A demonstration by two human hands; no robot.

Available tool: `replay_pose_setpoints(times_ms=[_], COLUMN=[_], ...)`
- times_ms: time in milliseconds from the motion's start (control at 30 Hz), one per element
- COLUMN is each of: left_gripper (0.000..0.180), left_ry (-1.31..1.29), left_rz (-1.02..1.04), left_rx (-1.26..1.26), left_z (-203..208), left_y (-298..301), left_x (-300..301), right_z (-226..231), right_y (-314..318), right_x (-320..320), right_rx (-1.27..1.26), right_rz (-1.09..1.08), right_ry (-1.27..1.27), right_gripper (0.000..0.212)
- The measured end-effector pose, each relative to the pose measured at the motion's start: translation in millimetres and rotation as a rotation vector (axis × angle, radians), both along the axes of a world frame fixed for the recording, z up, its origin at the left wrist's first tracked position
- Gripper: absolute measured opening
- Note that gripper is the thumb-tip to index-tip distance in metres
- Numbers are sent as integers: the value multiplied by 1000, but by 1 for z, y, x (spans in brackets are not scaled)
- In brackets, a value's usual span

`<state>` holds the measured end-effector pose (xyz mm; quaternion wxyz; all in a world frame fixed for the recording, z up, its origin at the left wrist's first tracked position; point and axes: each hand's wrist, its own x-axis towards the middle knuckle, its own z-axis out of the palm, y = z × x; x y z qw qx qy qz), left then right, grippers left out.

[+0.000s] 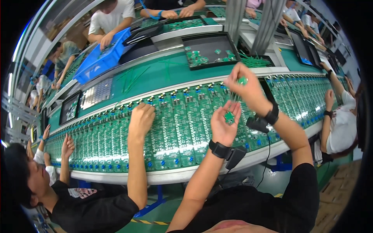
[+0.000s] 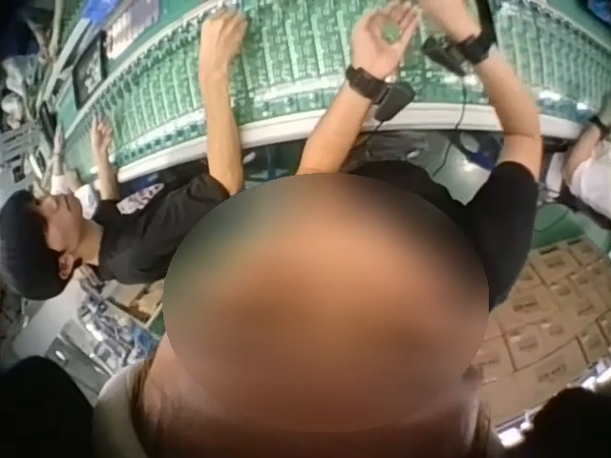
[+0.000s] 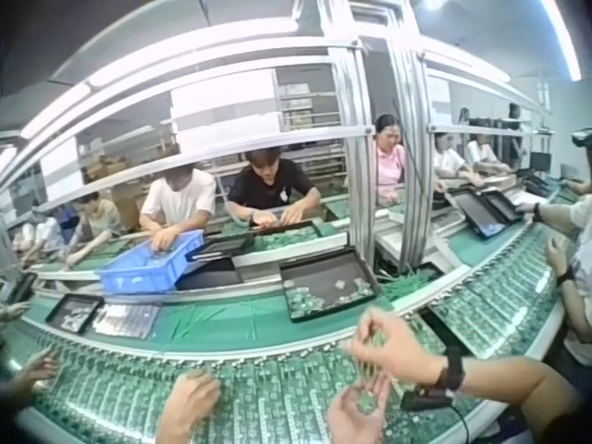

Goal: The person picks up small circuit boards from a pile in their hand and places them one by one onto a large panel of circuit boards before sliding the panel along the assembly line.

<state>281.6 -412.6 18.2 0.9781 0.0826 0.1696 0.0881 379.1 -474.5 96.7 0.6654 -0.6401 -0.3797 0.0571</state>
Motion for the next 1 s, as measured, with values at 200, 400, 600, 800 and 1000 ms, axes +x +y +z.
replay_pose_setpoints(times_ms=[200, 400, 600, 800, 1000], left_gripper=[32, 35, 36, 41, 43], left_ry=[-16, -75, -134, -303, -280], left_rz=[-128, -80, -87, -134, -254], left_rx=[30, 75, 102, 61, 11], left_z=[-13, -10, -1, -9, 12], left_y=[-10, -23, -26, -22, -25], left_x=[0, -5, -11, 1, -4], right_z=[-56, -63, -57, -46, -51], right_y=[-28, -32, -30, -30, -38], right_x=[-50, -57, -59, -67, -71], right_rx=[-130, -148, -148, -158, -187], right_rz=[-187, -309, -240, -220, -309], right_ry=[-308, -473, -542, -688, -693], right_gripper=[21, 19, 15, 12, 11])
